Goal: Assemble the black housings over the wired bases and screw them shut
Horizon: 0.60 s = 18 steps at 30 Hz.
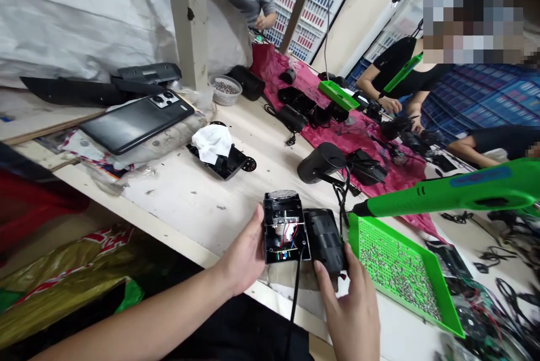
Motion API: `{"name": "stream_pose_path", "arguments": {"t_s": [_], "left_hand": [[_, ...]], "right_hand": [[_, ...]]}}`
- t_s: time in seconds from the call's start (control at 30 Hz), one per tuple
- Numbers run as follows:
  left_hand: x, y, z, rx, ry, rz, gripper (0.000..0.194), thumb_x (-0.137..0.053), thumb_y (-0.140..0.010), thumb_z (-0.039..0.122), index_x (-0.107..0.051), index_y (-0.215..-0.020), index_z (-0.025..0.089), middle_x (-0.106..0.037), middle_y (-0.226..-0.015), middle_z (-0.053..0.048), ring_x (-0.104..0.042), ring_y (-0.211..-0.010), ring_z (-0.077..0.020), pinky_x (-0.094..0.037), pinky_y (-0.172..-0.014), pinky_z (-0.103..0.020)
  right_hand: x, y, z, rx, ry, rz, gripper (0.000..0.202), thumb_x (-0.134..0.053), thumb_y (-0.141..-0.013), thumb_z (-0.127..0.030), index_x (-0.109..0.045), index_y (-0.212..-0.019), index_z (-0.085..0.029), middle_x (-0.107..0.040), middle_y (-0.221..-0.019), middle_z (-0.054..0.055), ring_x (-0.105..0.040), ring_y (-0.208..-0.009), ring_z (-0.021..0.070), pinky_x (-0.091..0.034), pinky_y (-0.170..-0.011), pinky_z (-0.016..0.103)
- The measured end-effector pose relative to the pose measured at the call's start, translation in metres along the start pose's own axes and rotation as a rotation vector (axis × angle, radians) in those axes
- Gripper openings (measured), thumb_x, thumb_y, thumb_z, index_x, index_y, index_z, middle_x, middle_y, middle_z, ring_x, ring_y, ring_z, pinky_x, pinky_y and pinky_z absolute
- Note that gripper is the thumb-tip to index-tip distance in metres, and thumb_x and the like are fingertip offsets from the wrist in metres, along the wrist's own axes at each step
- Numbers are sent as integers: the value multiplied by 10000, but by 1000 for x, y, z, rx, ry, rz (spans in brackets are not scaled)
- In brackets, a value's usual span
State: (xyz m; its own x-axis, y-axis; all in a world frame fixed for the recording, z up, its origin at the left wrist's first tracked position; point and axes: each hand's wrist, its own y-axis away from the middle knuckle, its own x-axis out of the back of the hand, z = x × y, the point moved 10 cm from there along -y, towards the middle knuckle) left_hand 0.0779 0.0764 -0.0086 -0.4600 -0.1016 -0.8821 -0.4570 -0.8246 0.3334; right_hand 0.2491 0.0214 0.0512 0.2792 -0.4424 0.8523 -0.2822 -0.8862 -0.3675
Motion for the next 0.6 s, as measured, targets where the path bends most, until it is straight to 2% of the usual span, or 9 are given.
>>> {"name": "stream_pose_path", "arguments": {"t_s": [0.07,0.13,0.27,0.4,0.6], "left_hand": [[-4,1,2,-9,2,-15,577,-259,-974,530,-641,-1206,164,-685,-1164,-104,-516,-1237,-271,-344,-1073,-426],[-7,1,2,-7,-3,-35,567,-276,-971,532,-626,-1231,169,-679,-1188,-101,-508,-1253,-268,-336,-1085,-424],[-3,-1,-1,4,-6,6,563,-301,-968,534,-564,-1310,173,-669,-1223,-99,-496,-1277,-265,-306,-1115,-427],[9,-2,-8,47,-28,110,589,-350,-953,548,-498,-1375,165,-672,-1225,-108,-505,-1275,-276,-283,-1133,-437],[8,-1,-11,77,-80,171,572,-398,-956,497,-423,-1428,175,-625,-1299,-119,-490,-1291,-281,-331,-1109,-444]], "right_hand": [[11,4,-23,141,22,105,641,-498,-867,-590,-561,-1250,-80,-586,-1167,242,-570,-1083,366,-488,-833,515],[17,14,-47,279,12,159,543,-551,-879,-501,-563,-1246,-101,-593,-1117,208,-585,-1033,307,-494,-817,447],[9,33,-80,437,-63,112,409,-582,-907,-335,-536,-1259,-131,-676,-880,71,-619,-755,168,-497,-757,319],[7,34,-89,468,-67,123,279,-527,-923,-141,-575,-1198,-118,-691,-773,31,-593,-628,126,-472,-706,275],[9,20,-90,566,86,-104,275,-431,-945,-141,-623,-1142,-150,-650,-716,27,-566,-633,163,-415,-654,297]]}}
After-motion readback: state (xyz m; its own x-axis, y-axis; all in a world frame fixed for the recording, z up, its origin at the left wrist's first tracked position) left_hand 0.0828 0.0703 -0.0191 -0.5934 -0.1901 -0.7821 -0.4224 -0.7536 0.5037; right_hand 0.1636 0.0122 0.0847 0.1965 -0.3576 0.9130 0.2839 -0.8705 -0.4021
